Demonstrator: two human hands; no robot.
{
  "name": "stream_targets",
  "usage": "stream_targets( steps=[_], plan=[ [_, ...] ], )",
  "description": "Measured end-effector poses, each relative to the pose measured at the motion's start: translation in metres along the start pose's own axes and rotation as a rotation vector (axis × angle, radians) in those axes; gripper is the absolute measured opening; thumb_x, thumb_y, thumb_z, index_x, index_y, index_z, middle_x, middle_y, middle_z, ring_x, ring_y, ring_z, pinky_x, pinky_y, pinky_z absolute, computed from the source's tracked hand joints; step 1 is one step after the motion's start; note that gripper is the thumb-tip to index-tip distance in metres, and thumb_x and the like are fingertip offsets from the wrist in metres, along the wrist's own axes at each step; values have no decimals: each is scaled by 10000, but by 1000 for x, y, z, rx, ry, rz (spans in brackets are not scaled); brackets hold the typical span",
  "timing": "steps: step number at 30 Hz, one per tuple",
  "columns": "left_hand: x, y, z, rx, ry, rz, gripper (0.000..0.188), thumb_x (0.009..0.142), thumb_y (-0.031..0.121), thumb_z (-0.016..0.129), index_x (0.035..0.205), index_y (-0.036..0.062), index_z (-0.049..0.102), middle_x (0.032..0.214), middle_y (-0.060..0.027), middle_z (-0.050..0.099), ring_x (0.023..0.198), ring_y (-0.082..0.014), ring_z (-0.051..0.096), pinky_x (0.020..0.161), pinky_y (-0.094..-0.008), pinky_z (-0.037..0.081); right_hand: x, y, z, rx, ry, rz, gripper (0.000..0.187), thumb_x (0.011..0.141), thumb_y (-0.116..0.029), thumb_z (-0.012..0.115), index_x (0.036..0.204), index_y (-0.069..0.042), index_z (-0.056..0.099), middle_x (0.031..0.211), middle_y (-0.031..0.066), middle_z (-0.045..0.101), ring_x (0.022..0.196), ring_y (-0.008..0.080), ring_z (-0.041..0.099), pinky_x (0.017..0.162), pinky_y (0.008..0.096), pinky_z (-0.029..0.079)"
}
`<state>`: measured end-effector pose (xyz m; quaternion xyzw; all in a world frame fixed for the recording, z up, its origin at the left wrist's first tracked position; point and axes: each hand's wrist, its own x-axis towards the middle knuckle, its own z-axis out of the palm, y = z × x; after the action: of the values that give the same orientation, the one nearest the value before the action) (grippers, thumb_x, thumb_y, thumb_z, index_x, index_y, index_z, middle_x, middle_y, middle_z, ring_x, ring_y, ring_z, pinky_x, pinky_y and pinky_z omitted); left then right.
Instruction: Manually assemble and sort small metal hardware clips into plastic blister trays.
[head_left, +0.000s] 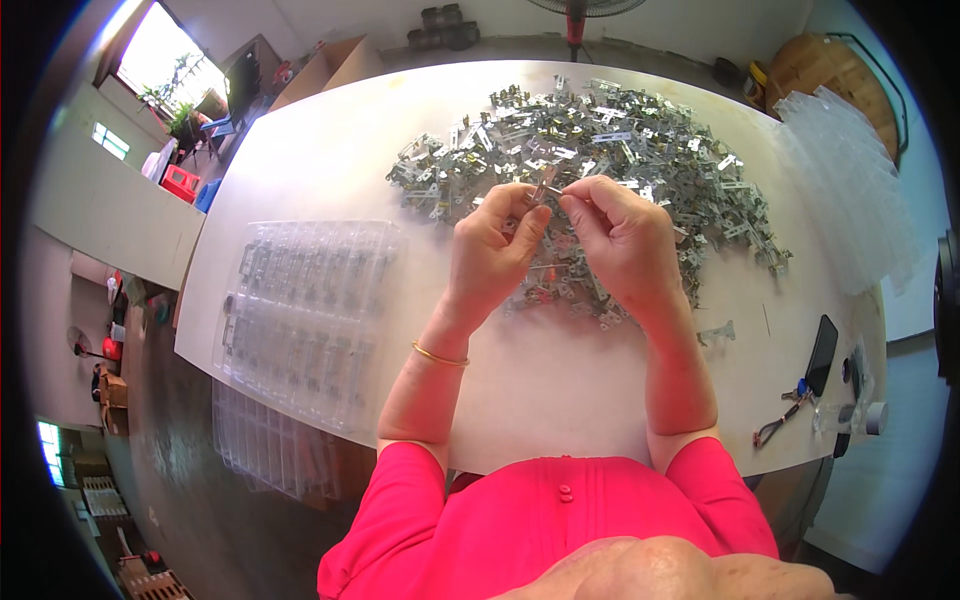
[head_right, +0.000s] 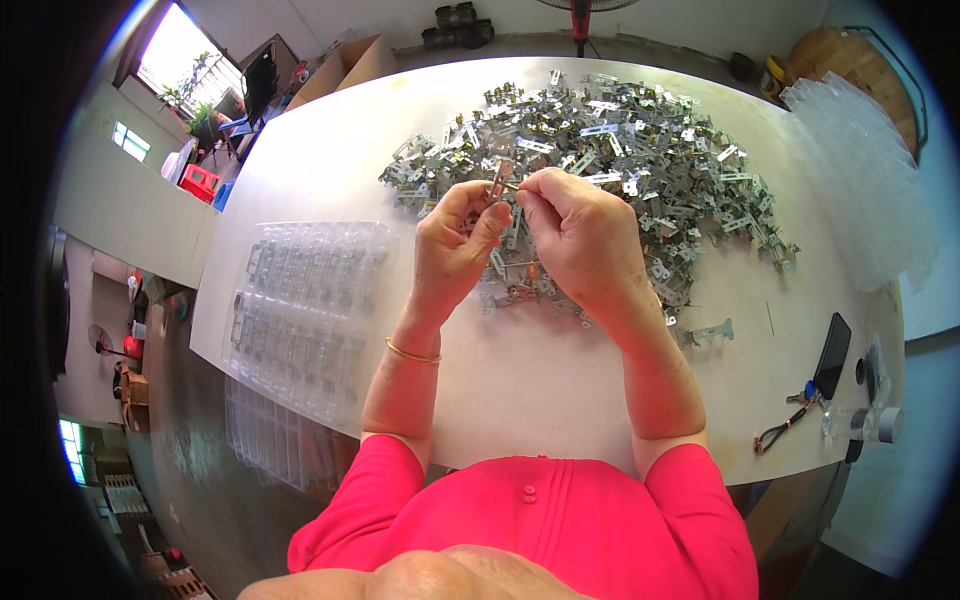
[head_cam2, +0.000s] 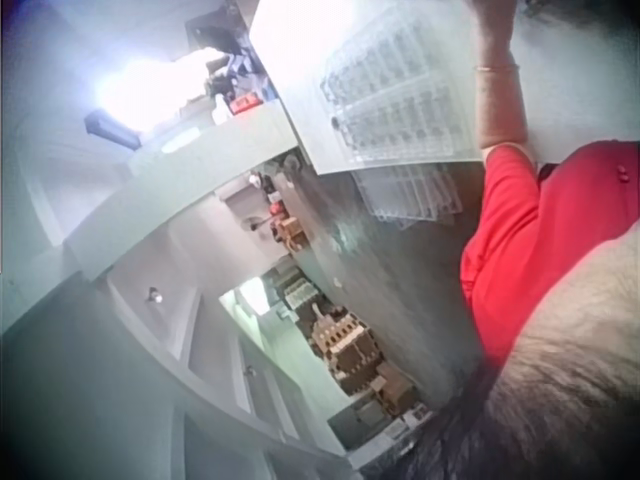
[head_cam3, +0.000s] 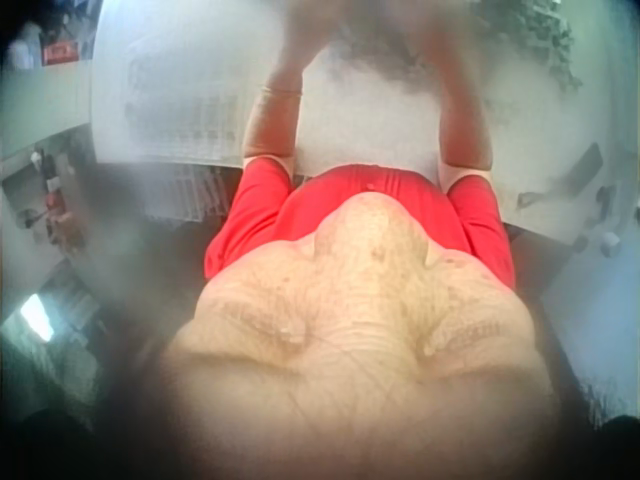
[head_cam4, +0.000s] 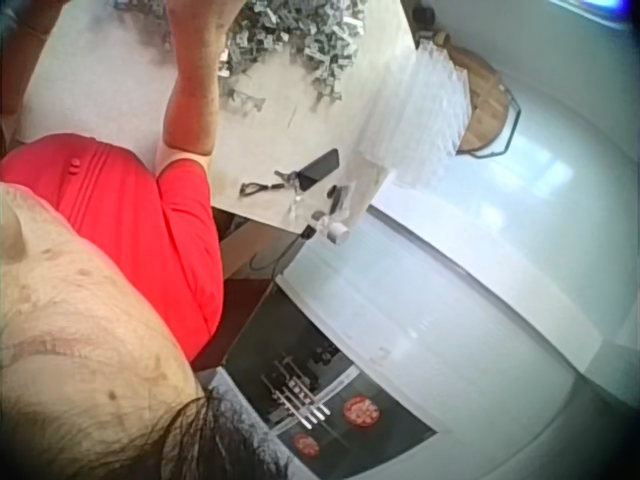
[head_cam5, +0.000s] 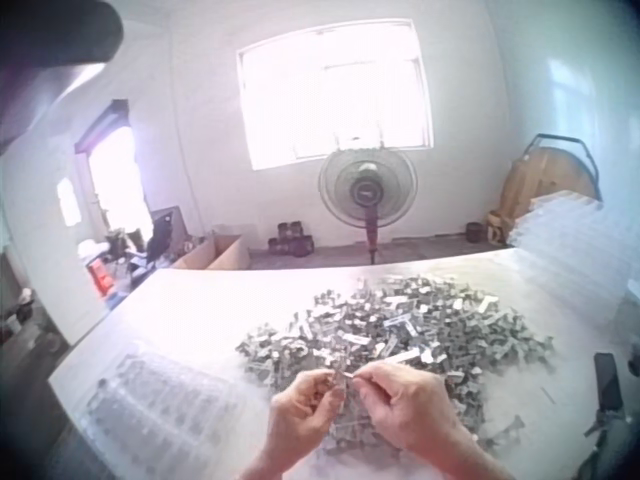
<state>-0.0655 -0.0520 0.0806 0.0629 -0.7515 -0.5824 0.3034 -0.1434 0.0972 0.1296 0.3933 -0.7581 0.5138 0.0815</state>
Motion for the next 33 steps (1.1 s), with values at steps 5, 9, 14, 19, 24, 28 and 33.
stream_targets(
  steps=[5,9,14,19,24,28,33],
  plan=[
    [-2,4,5,192,40,130,214,946,86,713,1130,-6,651,842,40,634,723,-2,501,601,-183,443,0,-1,0,-76,14,-7,74,930,-126,665,909,-57,650,780,129,652,697,317,662,616,397,509],
    [-2,2,7,295,65,193,236,932,68,719,1138,-13,638,818,1,638,700,-30,528,593,-204,465,-2,-2,1,-156,-42,-82,89,938,-130,652,898,-58,617,778,133,646,710,333,662,611,417,508],
    [1,-8,9,415,116,382,264,881,68,724,1106,-12,611,820,-129,657,690,-295,654,614,-389,523,-2,-1,2,-131,-84,-72,98,941,-127,649,892,-57,601,773,143,644,702,350,657,605,426,505],
    [-2,-2,13,450,89,381,245,908,60,718,1118,-14,616,815,-115,663,659,-193,639,590,-313,518,-1,4,8,-196,51,-83,107,944,-126,652,896,-56,586,731,155,629,659,360,643,583,442,496],
    [-1,-1,11,514,134,449,209,917,42,687,1094,-26,598,800,-128,648,643,-246,628,588,-355,506,-2,0,7,-194,45,-70,110,945,-119,649,883,-58,582,722,153,620,648,354,634,577,434,485],
    [0,-2,8,507,145,461,196,923,37,675,1090,-21,591,799,-134,645,654,-279,630,600,-376,505,-1,-4,0,-138,-40,-6,118,944,-110,650,868,-54,579,720,156,611,642,354,620,573,416,472],
    [0,-2,8,514,138,456,194,925,38,672,1091,-19,590,796,-138,646,653,-294,629,594,-384,503,-2,-4,0,-102,-103,-12,110,942,-106,653,877,-51,583,709,156,602,613,334,601,567,394,466]
  ],
)
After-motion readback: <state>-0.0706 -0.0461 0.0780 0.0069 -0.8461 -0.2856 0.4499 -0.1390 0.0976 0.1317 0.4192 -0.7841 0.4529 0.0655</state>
